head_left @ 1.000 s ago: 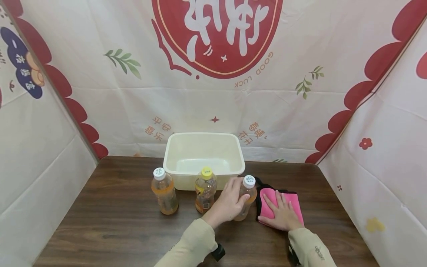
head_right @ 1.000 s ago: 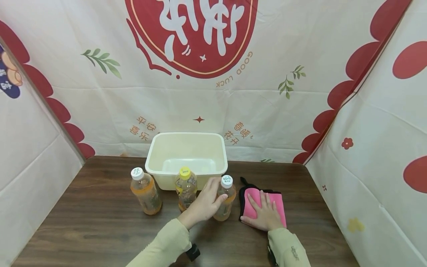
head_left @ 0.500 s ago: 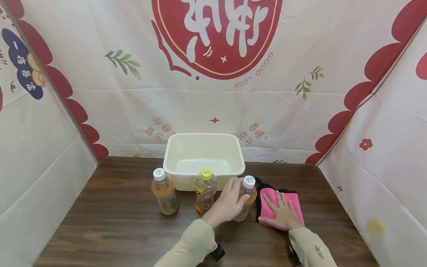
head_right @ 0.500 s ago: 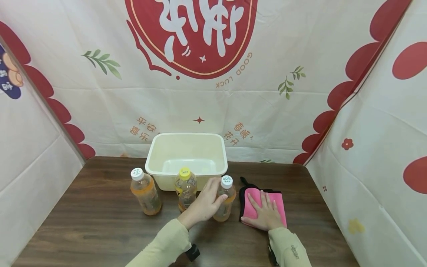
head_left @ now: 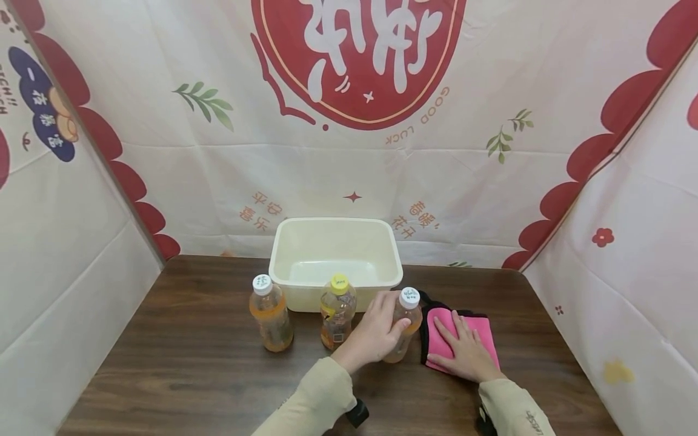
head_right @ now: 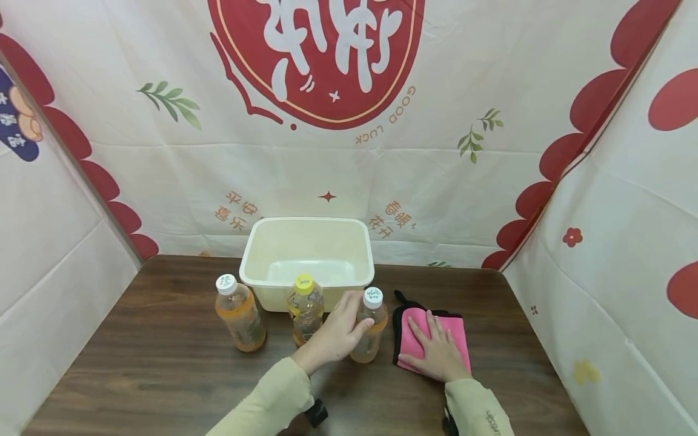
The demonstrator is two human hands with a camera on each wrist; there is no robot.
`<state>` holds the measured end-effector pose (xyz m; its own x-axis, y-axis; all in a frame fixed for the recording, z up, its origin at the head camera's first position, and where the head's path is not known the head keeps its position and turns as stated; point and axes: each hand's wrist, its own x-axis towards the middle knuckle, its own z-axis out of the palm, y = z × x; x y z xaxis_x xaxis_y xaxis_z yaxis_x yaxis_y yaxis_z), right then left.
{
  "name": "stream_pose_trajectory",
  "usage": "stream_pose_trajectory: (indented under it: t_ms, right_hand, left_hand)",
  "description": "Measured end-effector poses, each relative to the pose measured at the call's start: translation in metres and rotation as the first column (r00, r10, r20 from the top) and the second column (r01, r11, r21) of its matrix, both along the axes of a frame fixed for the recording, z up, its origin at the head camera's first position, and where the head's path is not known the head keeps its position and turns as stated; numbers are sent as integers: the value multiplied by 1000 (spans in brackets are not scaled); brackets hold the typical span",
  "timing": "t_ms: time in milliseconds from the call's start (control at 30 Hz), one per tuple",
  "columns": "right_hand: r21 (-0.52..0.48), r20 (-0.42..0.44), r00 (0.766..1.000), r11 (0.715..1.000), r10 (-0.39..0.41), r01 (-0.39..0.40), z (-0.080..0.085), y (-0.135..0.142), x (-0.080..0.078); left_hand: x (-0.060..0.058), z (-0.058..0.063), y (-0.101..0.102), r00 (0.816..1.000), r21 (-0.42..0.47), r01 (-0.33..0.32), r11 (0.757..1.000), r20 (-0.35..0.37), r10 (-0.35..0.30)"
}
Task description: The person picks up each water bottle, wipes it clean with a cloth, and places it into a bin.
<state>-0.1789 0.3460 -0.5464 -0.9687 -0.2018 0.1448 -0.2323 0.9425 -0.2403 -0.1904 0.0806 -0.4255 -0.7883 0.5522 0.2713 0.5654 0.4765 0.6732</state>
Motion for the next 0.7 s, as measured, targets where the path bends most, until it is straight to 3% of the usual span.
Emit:
stream_pose_trajectory:
  t_ms: [167,233,433,700]
  right_hand:
    - [-93,-83,996,994,44,-52,18,-1,-2]
    - [-108,-168,982,989,85,-104,27,-2,-5]
    - [-65,-428,882,966,200,-250,59,-9,-20]
    - [-9,-498,804,925,325,-379,99,-32,-42]
  left_hand:
    - [0,-1,0,998,12,1,1000,-55,0]
    - [0,-1,0,999,12,0,1000,-52,1]
    - [-1,0,1,1000,8,7,1000,-29,-7]
    - [0,-1,0,999,-7,4,1000,-33,-4]
